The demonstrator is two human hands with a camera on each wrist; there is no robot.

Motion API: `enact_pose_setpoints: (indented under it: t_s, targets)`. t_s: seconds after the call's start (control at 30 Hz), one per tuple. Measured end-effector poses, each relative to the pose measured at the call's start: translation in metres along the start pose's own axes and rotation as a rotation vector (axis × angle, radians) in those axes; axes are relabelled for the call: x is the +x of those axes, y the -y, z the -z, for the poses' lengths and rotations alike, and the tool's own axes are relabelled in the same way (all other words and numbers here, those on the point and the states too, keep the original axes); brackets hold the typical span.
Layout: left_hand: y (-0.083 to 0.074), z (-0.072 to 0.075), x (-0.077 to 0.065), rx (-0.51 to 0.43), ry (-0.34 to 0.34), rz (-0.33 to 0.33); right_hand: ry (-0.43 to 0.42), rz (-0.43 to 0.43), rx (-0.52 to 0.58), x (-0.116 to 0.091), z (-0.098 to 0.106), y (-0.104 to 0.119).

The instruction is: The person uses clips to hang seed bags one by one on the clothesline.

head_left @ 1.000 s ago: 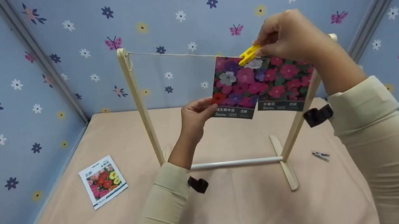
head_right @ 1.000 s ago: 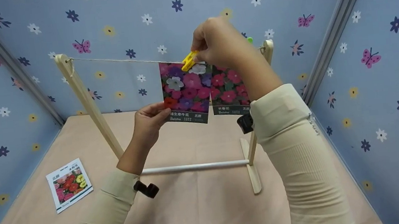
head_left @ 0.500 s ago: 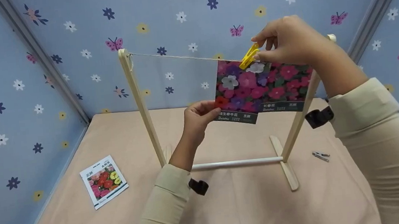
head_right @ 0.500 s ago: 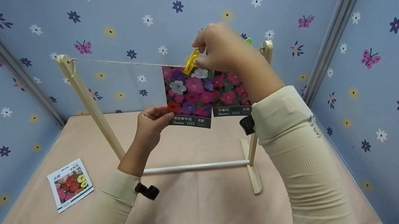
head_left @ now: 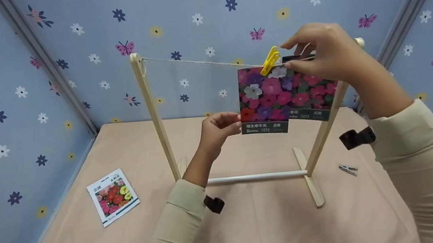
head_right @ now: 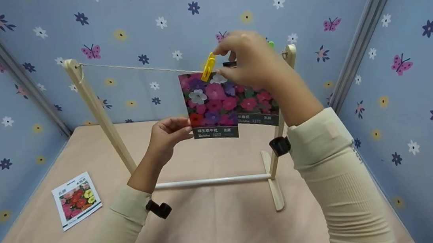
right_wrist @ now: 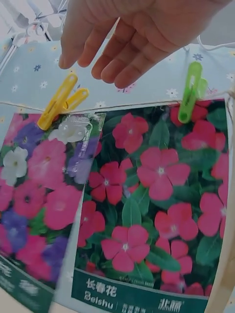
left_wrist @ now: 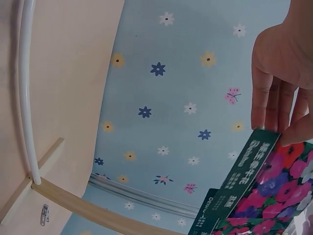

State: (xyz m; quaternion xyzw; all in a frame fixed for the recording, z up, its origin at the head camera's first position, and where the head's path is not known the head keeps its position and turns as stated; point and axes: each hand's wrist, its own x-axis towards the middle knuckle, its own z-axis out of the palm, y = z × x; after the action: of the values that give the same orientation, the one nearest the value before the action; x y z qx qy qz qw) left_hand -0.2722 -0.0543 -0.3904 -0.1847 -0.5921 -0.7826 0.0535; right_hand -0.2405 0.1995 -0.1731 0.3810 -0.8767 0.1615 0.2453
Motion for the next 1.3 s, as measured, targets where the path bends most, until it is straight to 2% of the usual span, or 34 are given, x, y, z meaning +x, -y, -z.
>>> enact_pose_setpoints:
  t_s: [0.27, 0.43, 0.57, 0.9, 1.13, 1.3]
  targets:
    - [-0.003, 0.008, -0.003, 0.054, -0.004, 0.008, -0.127, 0.026, 0.097, -0.026, -0.004, -0.007]
    - [-0.009, 0.013, -0.008, 0.138, 0.024, -0.002, -0.209, 0.081, 0.136, -0.045, -0.009, -0.012]
    - [-0.015, 0.017, -0.012, 0.211, 0.039, -0.020, -0.265, 0.080, 0.173, -0.060, -0.013, -0.016]
    - [-0.028, 0.033, -0.024, 0.320, 0.041, -0.056, -0.322, 0.066, 0.263, -0.091, -0.027, -0.024]
    - [-0.059, 0.037, -0.044, 0.372, 0.040, -0.060, -0.338, 0.033, 0.294, -0.115, -0.040, -0.030]
    - [-0.065, 0.047, -0.053, 0.427, 0.024, -0.083, -0.350, 0.017, 0.288, -0.130, -0.051, -0.032]
